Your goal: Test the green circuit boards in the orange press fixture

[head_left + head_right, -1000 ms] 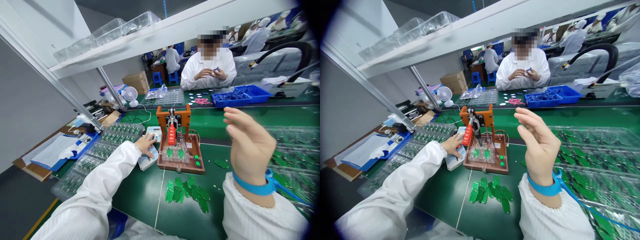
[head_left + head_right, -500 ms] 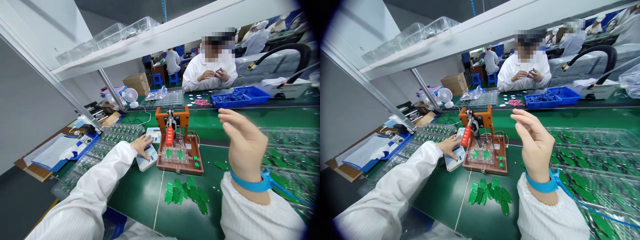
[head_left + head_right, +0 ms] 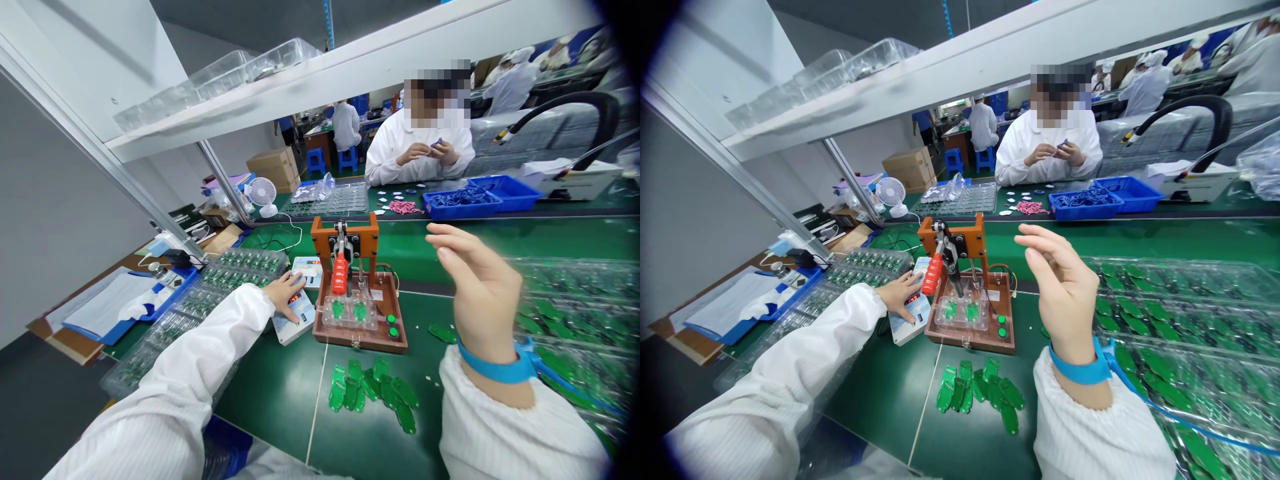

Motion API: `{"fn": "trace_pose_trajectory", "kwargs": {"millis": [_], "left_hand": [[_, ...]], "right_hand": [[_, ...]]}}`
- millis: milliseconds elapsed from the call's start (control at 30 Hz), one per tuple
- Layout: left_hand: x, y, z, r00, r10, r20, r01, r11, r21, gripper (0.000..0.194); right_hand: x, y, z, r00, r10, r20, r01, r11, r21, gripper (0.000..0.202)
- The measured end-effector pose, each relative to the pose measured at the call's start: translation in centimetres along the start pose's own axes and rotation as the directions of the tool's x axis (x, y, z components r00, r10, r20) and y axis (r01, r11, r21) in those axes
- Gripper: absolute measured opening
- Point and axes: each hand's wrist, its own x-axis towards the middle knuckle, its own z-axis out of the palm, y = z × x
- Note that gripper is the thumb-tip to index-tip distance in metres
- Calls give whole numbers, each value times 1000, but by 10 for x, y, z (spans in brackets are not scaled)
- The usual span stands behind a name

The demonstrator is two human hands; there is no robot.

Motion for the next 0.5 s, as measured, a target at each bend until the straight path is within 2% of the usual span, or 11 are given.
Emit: {"fn": "trace_pose_trajectory", "kwargs": {"millis": [133, 200, 267, 300, 367, 400, 433, 467, 500], "left_hand": [[-5, 15, -15, 1000, -28, -5, 28, 999, 27, 136], [-18, 29, -29, 996, -66, -58, 67, 998, 6, 124], [-41, 49, -40, 978, -118, -174, 109, 992, -64, 93], [-54, 62, -42, 966, -129, -226, 111, 990, -87, 69], [-79, 95, -36, 947, -101, -304, 71, 992, -109, 28], [-88, 114, -27, 924, -9, -382, -51, 988, -146, 16], [-95, 133, -17, 890, 155, -429, -246, 955, -167, 11], [-99, 152, -5, 811, 326, -485, -441, 886, -143, 12], [-101, 169, 6, 769, 406, -494, -518, 848, -109, 14]], "right_hand": [[-2, 2, 3, 1000, 11, 26, -11, 1000, -12, 12], [-3, 3, 5, 998, 4, 58, -1, 999, -38, 13], [-4, 3, 7, 995, -17, 102, 24, 997, -67, 14], [-4, 3, 8, 992, -32, 124, 41, 996, -77, 15], [-5, 3, 11, 984, -61, 166, 76, 993, -88, 16], [-6, 3, 13, 980, -75, 184, 93, 991, -92, 16], [-7, 3, 15, 976, -86, 199, 107, 989, -98, 16], [-8, 3, 17, 972, -97, 214, 121, 987, -105, 16], [-9, 3, 20, 967, -108, 230, 137, 984, -113, 16]]}}
